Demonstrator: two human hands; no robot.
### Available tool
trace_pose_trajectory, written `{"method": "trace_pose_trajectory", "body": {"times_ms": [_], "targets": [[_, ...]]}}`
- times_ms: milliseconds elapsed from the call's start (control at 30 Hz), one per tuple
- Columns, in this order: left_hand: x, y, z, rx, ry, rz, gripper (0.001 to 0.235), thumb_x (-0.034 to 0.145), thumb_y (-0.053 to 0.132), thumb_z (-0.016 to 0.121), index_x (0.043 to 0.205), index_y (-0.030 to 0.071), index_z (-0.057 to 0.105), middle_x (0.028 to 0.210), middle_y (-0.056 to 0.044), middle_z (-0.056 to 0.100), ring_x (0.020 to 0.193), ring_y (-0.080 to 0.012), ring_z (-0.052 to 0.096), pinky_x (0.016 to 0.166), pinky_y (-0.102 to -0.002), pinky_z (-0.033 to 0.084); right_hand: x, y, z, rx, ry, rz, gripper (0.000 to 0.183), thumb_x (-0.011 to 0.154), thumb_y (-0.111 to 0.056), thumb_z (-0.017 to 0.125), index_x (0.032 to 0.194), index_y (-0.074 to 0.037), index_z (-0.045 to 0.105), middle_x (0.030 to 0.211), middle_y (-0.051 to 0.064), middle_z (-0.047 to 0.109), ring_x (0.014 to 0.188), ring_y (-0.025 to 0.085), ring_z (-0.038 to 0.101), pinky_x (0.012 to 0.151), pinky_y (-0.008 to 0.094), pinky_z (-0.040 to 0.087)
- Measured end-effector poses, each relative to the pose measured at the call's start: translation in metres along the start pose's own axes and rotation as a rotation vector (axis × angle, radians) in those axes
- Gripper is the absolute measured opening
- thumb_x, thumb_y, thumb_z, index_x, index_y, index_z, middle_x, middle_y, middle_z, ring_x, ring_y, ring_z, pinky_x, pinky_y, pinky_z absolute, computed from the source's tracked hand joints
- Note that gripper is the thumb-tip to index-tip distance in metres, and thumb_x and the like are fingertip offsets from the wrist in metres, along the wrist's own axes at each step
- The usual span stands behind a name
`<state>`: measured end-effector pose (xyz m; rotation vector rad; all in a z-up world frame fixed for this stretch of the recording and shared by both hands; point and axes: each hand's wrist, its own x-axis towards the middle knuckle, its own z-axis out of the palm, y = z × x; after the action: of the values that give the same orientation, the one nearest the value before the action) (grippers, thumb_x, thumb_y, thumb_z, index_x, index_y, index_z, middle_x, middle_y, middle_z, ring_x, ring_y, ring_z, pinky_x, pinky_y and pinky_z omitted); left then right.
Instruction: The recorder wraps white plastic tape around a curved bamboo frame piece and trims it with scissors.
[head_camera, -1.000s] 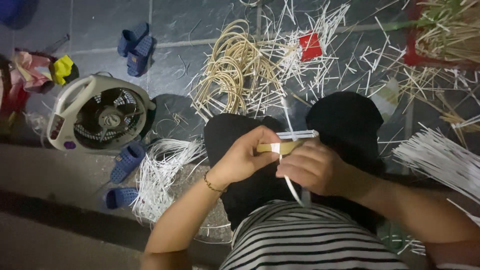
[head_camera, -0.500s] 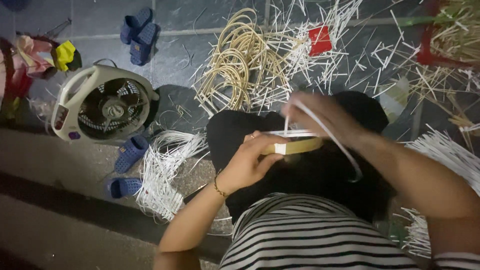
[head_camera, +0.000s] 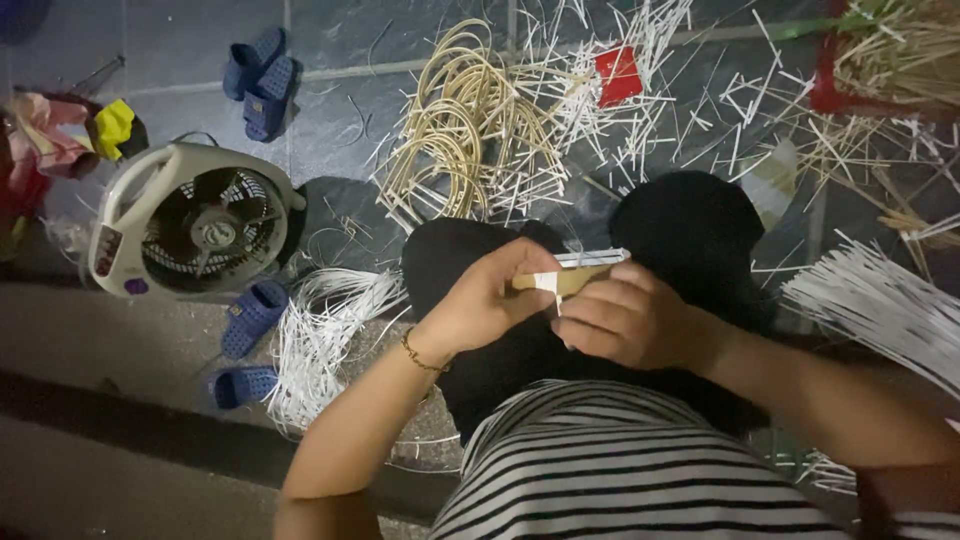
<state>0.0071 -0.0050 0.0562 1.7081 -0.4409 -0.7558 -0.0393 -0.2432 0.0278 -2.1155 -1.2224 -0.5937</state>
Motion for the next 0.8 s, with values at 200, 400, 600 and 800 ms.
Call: {"method": "trace_pose_trajectory", "body": {"times_ms": [200, 400, 600, 800], "targets": [[-0.009, -0.006, 0.008, 0.21, 0.073, 0.137, 0.027, 0.091, 0.004, 0.074, 0.115, 0.008, 0.063, 0.102, -0.006, 0.068, 0.098, -0.0195, 0.067, 0.086, -0.032, 0.053, 0.016, 0.011, 0.002, 0.476, 0.036, 0.45, 0.016, 0.099, -0.025, 0.067, 0.102, -0.009, 0.067, 0.094, 0.004, 0.068, 0.086, 0.018, 0.071, 0.075, 0.032, 0.055], [-0.016, 0.0, 0.012, 0.399, 0.199, 0.314, 0.04, 0.085, 0.008, 0.077, 0.121, 0.009, 0.061, 0.116, -0.009, 0.068, 0.108, -0.0303, 0.064, 0.098, -0.042, 0.043, 0.036, 0.042, 0.012, 0.633, -0.29, 1.025, 0.028, 0.098, -0.031, 0.064, 0.091, -0.004, 0.067, 0.075, 0.007, 0.066, 0.067, 0.018, 0.064, 0.064, 0.034, 0.052], [-0.014, 0.002, 0.009, 0.428, 0.14, 0.224, 0.033, 0.091, 0.009, 0.075, 0.122, 0.01, 0.066, 0.118, -0.007, 0.072, 0.104, -0.029, 0.063, 0.098, -0.04, 0.045, -0.013, 0.115, 0.048, 0.435, -0.249, 0.931, 0.026, 0.107, -0.028, 0.058, 0.095, -0.007, 0.067, 0.082, 0.008, 0.065, 0.071, 0.02, 0.064, 0.066, 0.034, 0.053], [-0.006, 0.016, 0.003, 0.227, 0.053, 0.124, 0.025, 0.093, 0.006, 0.072, 0.117, 0.008, 0.067, 0.107, -0.007, 0.07, 0.102, -0.0219, 0.066, 0.092, -0.036, 0.05, -0.002, 0.056, -0.012, 0.252, -0.149, 0.725, 0.014, 0.097, -0.023, 0.064, 0.096, -0.009, 0.068, 0.088, 0.009, 0.069, 0.078, 0.021, 0.068, 0.071, 0.039, 0.053]]}}
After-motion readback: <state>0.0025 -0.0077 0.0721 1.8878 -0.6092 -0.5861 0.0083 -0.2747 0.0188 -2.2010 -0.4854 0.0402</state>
